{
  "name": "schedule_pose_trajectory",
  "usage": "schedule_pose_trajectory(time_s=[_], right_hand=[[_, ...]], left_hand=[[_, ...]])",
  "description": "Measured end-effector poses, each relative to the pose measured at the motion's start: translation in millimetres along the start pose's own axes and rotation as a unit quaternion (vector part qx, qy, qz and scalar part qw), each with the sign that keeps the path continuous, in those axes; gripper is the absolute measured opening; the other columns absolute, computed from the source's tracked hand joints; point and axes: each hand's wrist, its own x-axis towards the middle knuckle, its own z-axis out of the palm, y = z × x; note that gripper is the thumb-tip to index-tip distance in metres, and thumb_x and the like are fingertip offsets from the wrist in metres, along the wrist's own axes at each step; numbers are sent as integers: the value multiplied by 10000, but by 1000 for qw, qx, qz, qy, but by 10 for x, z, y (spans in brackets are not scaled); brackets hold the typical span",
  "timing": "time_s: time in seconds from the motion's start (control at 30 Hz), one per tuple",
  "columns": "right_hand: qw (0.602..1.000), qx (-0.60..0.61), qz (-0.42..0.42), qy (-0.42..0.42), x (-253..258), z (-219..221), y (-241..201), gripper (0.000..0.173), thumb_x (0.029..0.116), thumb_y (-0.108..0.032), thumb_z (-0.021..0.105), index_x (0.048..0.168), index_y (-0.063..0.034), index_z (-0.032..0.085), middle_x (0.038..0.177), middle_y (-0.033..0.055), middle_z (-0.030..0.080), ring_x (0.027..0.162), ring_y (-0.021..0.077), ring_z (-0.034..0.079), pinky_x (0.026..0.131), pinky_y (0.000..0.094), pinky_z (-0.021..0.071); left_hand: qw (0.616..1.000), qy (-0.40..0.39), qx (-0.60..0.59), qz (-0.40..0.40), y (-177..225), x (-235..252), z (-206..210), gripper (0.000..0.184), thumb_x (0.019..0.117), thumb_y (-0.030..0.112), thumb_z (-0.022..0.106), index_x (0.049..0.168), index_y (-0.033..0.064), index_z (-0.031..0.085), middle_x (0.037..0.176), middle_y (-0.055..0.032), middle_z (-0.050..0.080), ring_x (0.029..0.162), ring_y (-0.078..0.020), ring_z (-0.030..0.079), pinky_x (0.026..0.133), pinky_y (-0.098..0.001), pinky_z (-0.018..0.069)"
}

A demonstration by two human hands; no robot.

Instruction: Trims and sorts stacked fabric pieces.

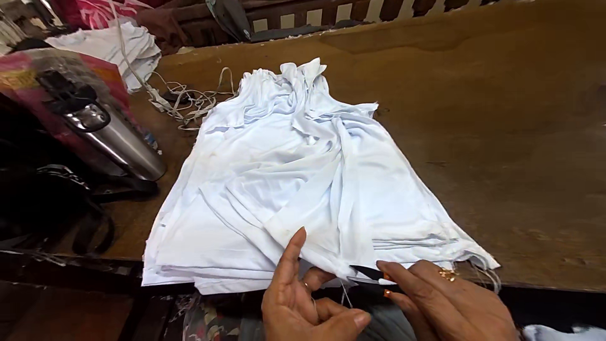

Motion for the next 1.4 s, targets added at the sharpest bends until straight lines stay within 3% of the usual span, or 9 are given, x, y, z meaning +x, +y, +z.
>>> schedule_pose_trajectory(time_s=[0.23, 0.37, 0.57, 0.73, 0.83, 0.97, 1.03, 1.17, 1.4], right_hand=[[996, 61, 23, 69, 32, 184, 33, 386, 1110, -313, 403, 992, -58, 669, 745, 69, 620, 674, 157, 604, 576, 278, 479], [927, 355, 105, 54, 5, 220, 15, 413, 1131, -331, 361, 1158, -31, 643, 866, 49, 620, 707, 21, 557, 636, 160, 473], [939, 317, 89, 99, 84, 514, -85, 273, 945, -212, 715, 1104, -10, 624, 879, 64, 653, 765, 37, 605, 676, 157, 519], [890, 444, 77, 68, 195, 425, 59, 136, 1016, -109, 594, 1081, -5, 653, 899, 41, 660, 777, 6, 609, 685, 143, 518], [879, 474, 48, 13, 224, 277, 178, 184, 1065, -166, 541, 1080, -11, 637, 855, 27, 618, 736, -8, 562, 657, 131, 477], [872, 479, 96, -17, 252, 73, 282, 230, 1081, -262, 527, 1016, -74, 644, 741, -56, 530, 632, -58, 471, 565, 96, 388], [863, 494, 104, -26, 268, 10, 310, 258, 1084, -298, 521, 999, -87, 643, 716, -78, 501, 609, -76, 442, 540, 86, 358], [866, 486, 120, -24, 313, -25, 317, 232, 1079, -283, 532, 980, -106, 644, 694, -83, 489, 587, -75, 434, 527, 83, 354], [935, 340, 101, -17, 221, 95, 378, 218, 1071, -253, 503, 969, -104, 627, 715, -54, 529, 612, -28, 480, 543, 132, 401]], left_hand=[[996, -48, 73, 19, -9, -12, 53, 1095, 688, -234, 776, 1565, -130, 129, 1555, -240, 373, 1042, -283, 724, 713, -408, 676], [996, -50, 66, 20, 32, -32, 47, 1106, 687, -242, 761, 1564, -139, 95, 1550, -235, 379, 998, -259, 734, 717, -393, 673], [994, -63, 80, 30, 74, -55, 63, 937, 814, -205, 671, 1559, -148, 106, 1551, -221, 410, 1088, -271, 713, 807, -419, 661], [936, -9, 316, 152, 76, 55, -58, 488, 892, -90, 663, 1357, -164, 533, 1216, -199, 648, 895, -174, 736, 746, -315, 665], [840, 6, 477, 257, 82, 245, -199, 174, 903, 120, 749, 1040, 17, 781, 924, -73, 685, 765, -33, 630, 664, -152, 546], [809, -86, 511, 276, 235, 402, -274, 126, 949, 299, 722, 862, 209, 737, 1289, -29, 596, 1234, -142, 533, 1012, -332, 464], [836, -154, 451, 271, 286, 455, -262, 133, 979, 233, 680, 874, 152, 687, 1309, -51, 649, 1317, -195, 549, 1094, -415, 470], [909, -178, 331, 181, 248, 505, -205, 93, 1011, 125, 631, 1078, 62, 615, 951, -27, 733, 851, -90, 705, 762, -241, 600], [957, -155, 246, 12, 274, 533, -122, 557, 923, 82, 738, 1424, 47, 497, 838, -71, 747, 745, -137, 719, 725, -265, 607]])
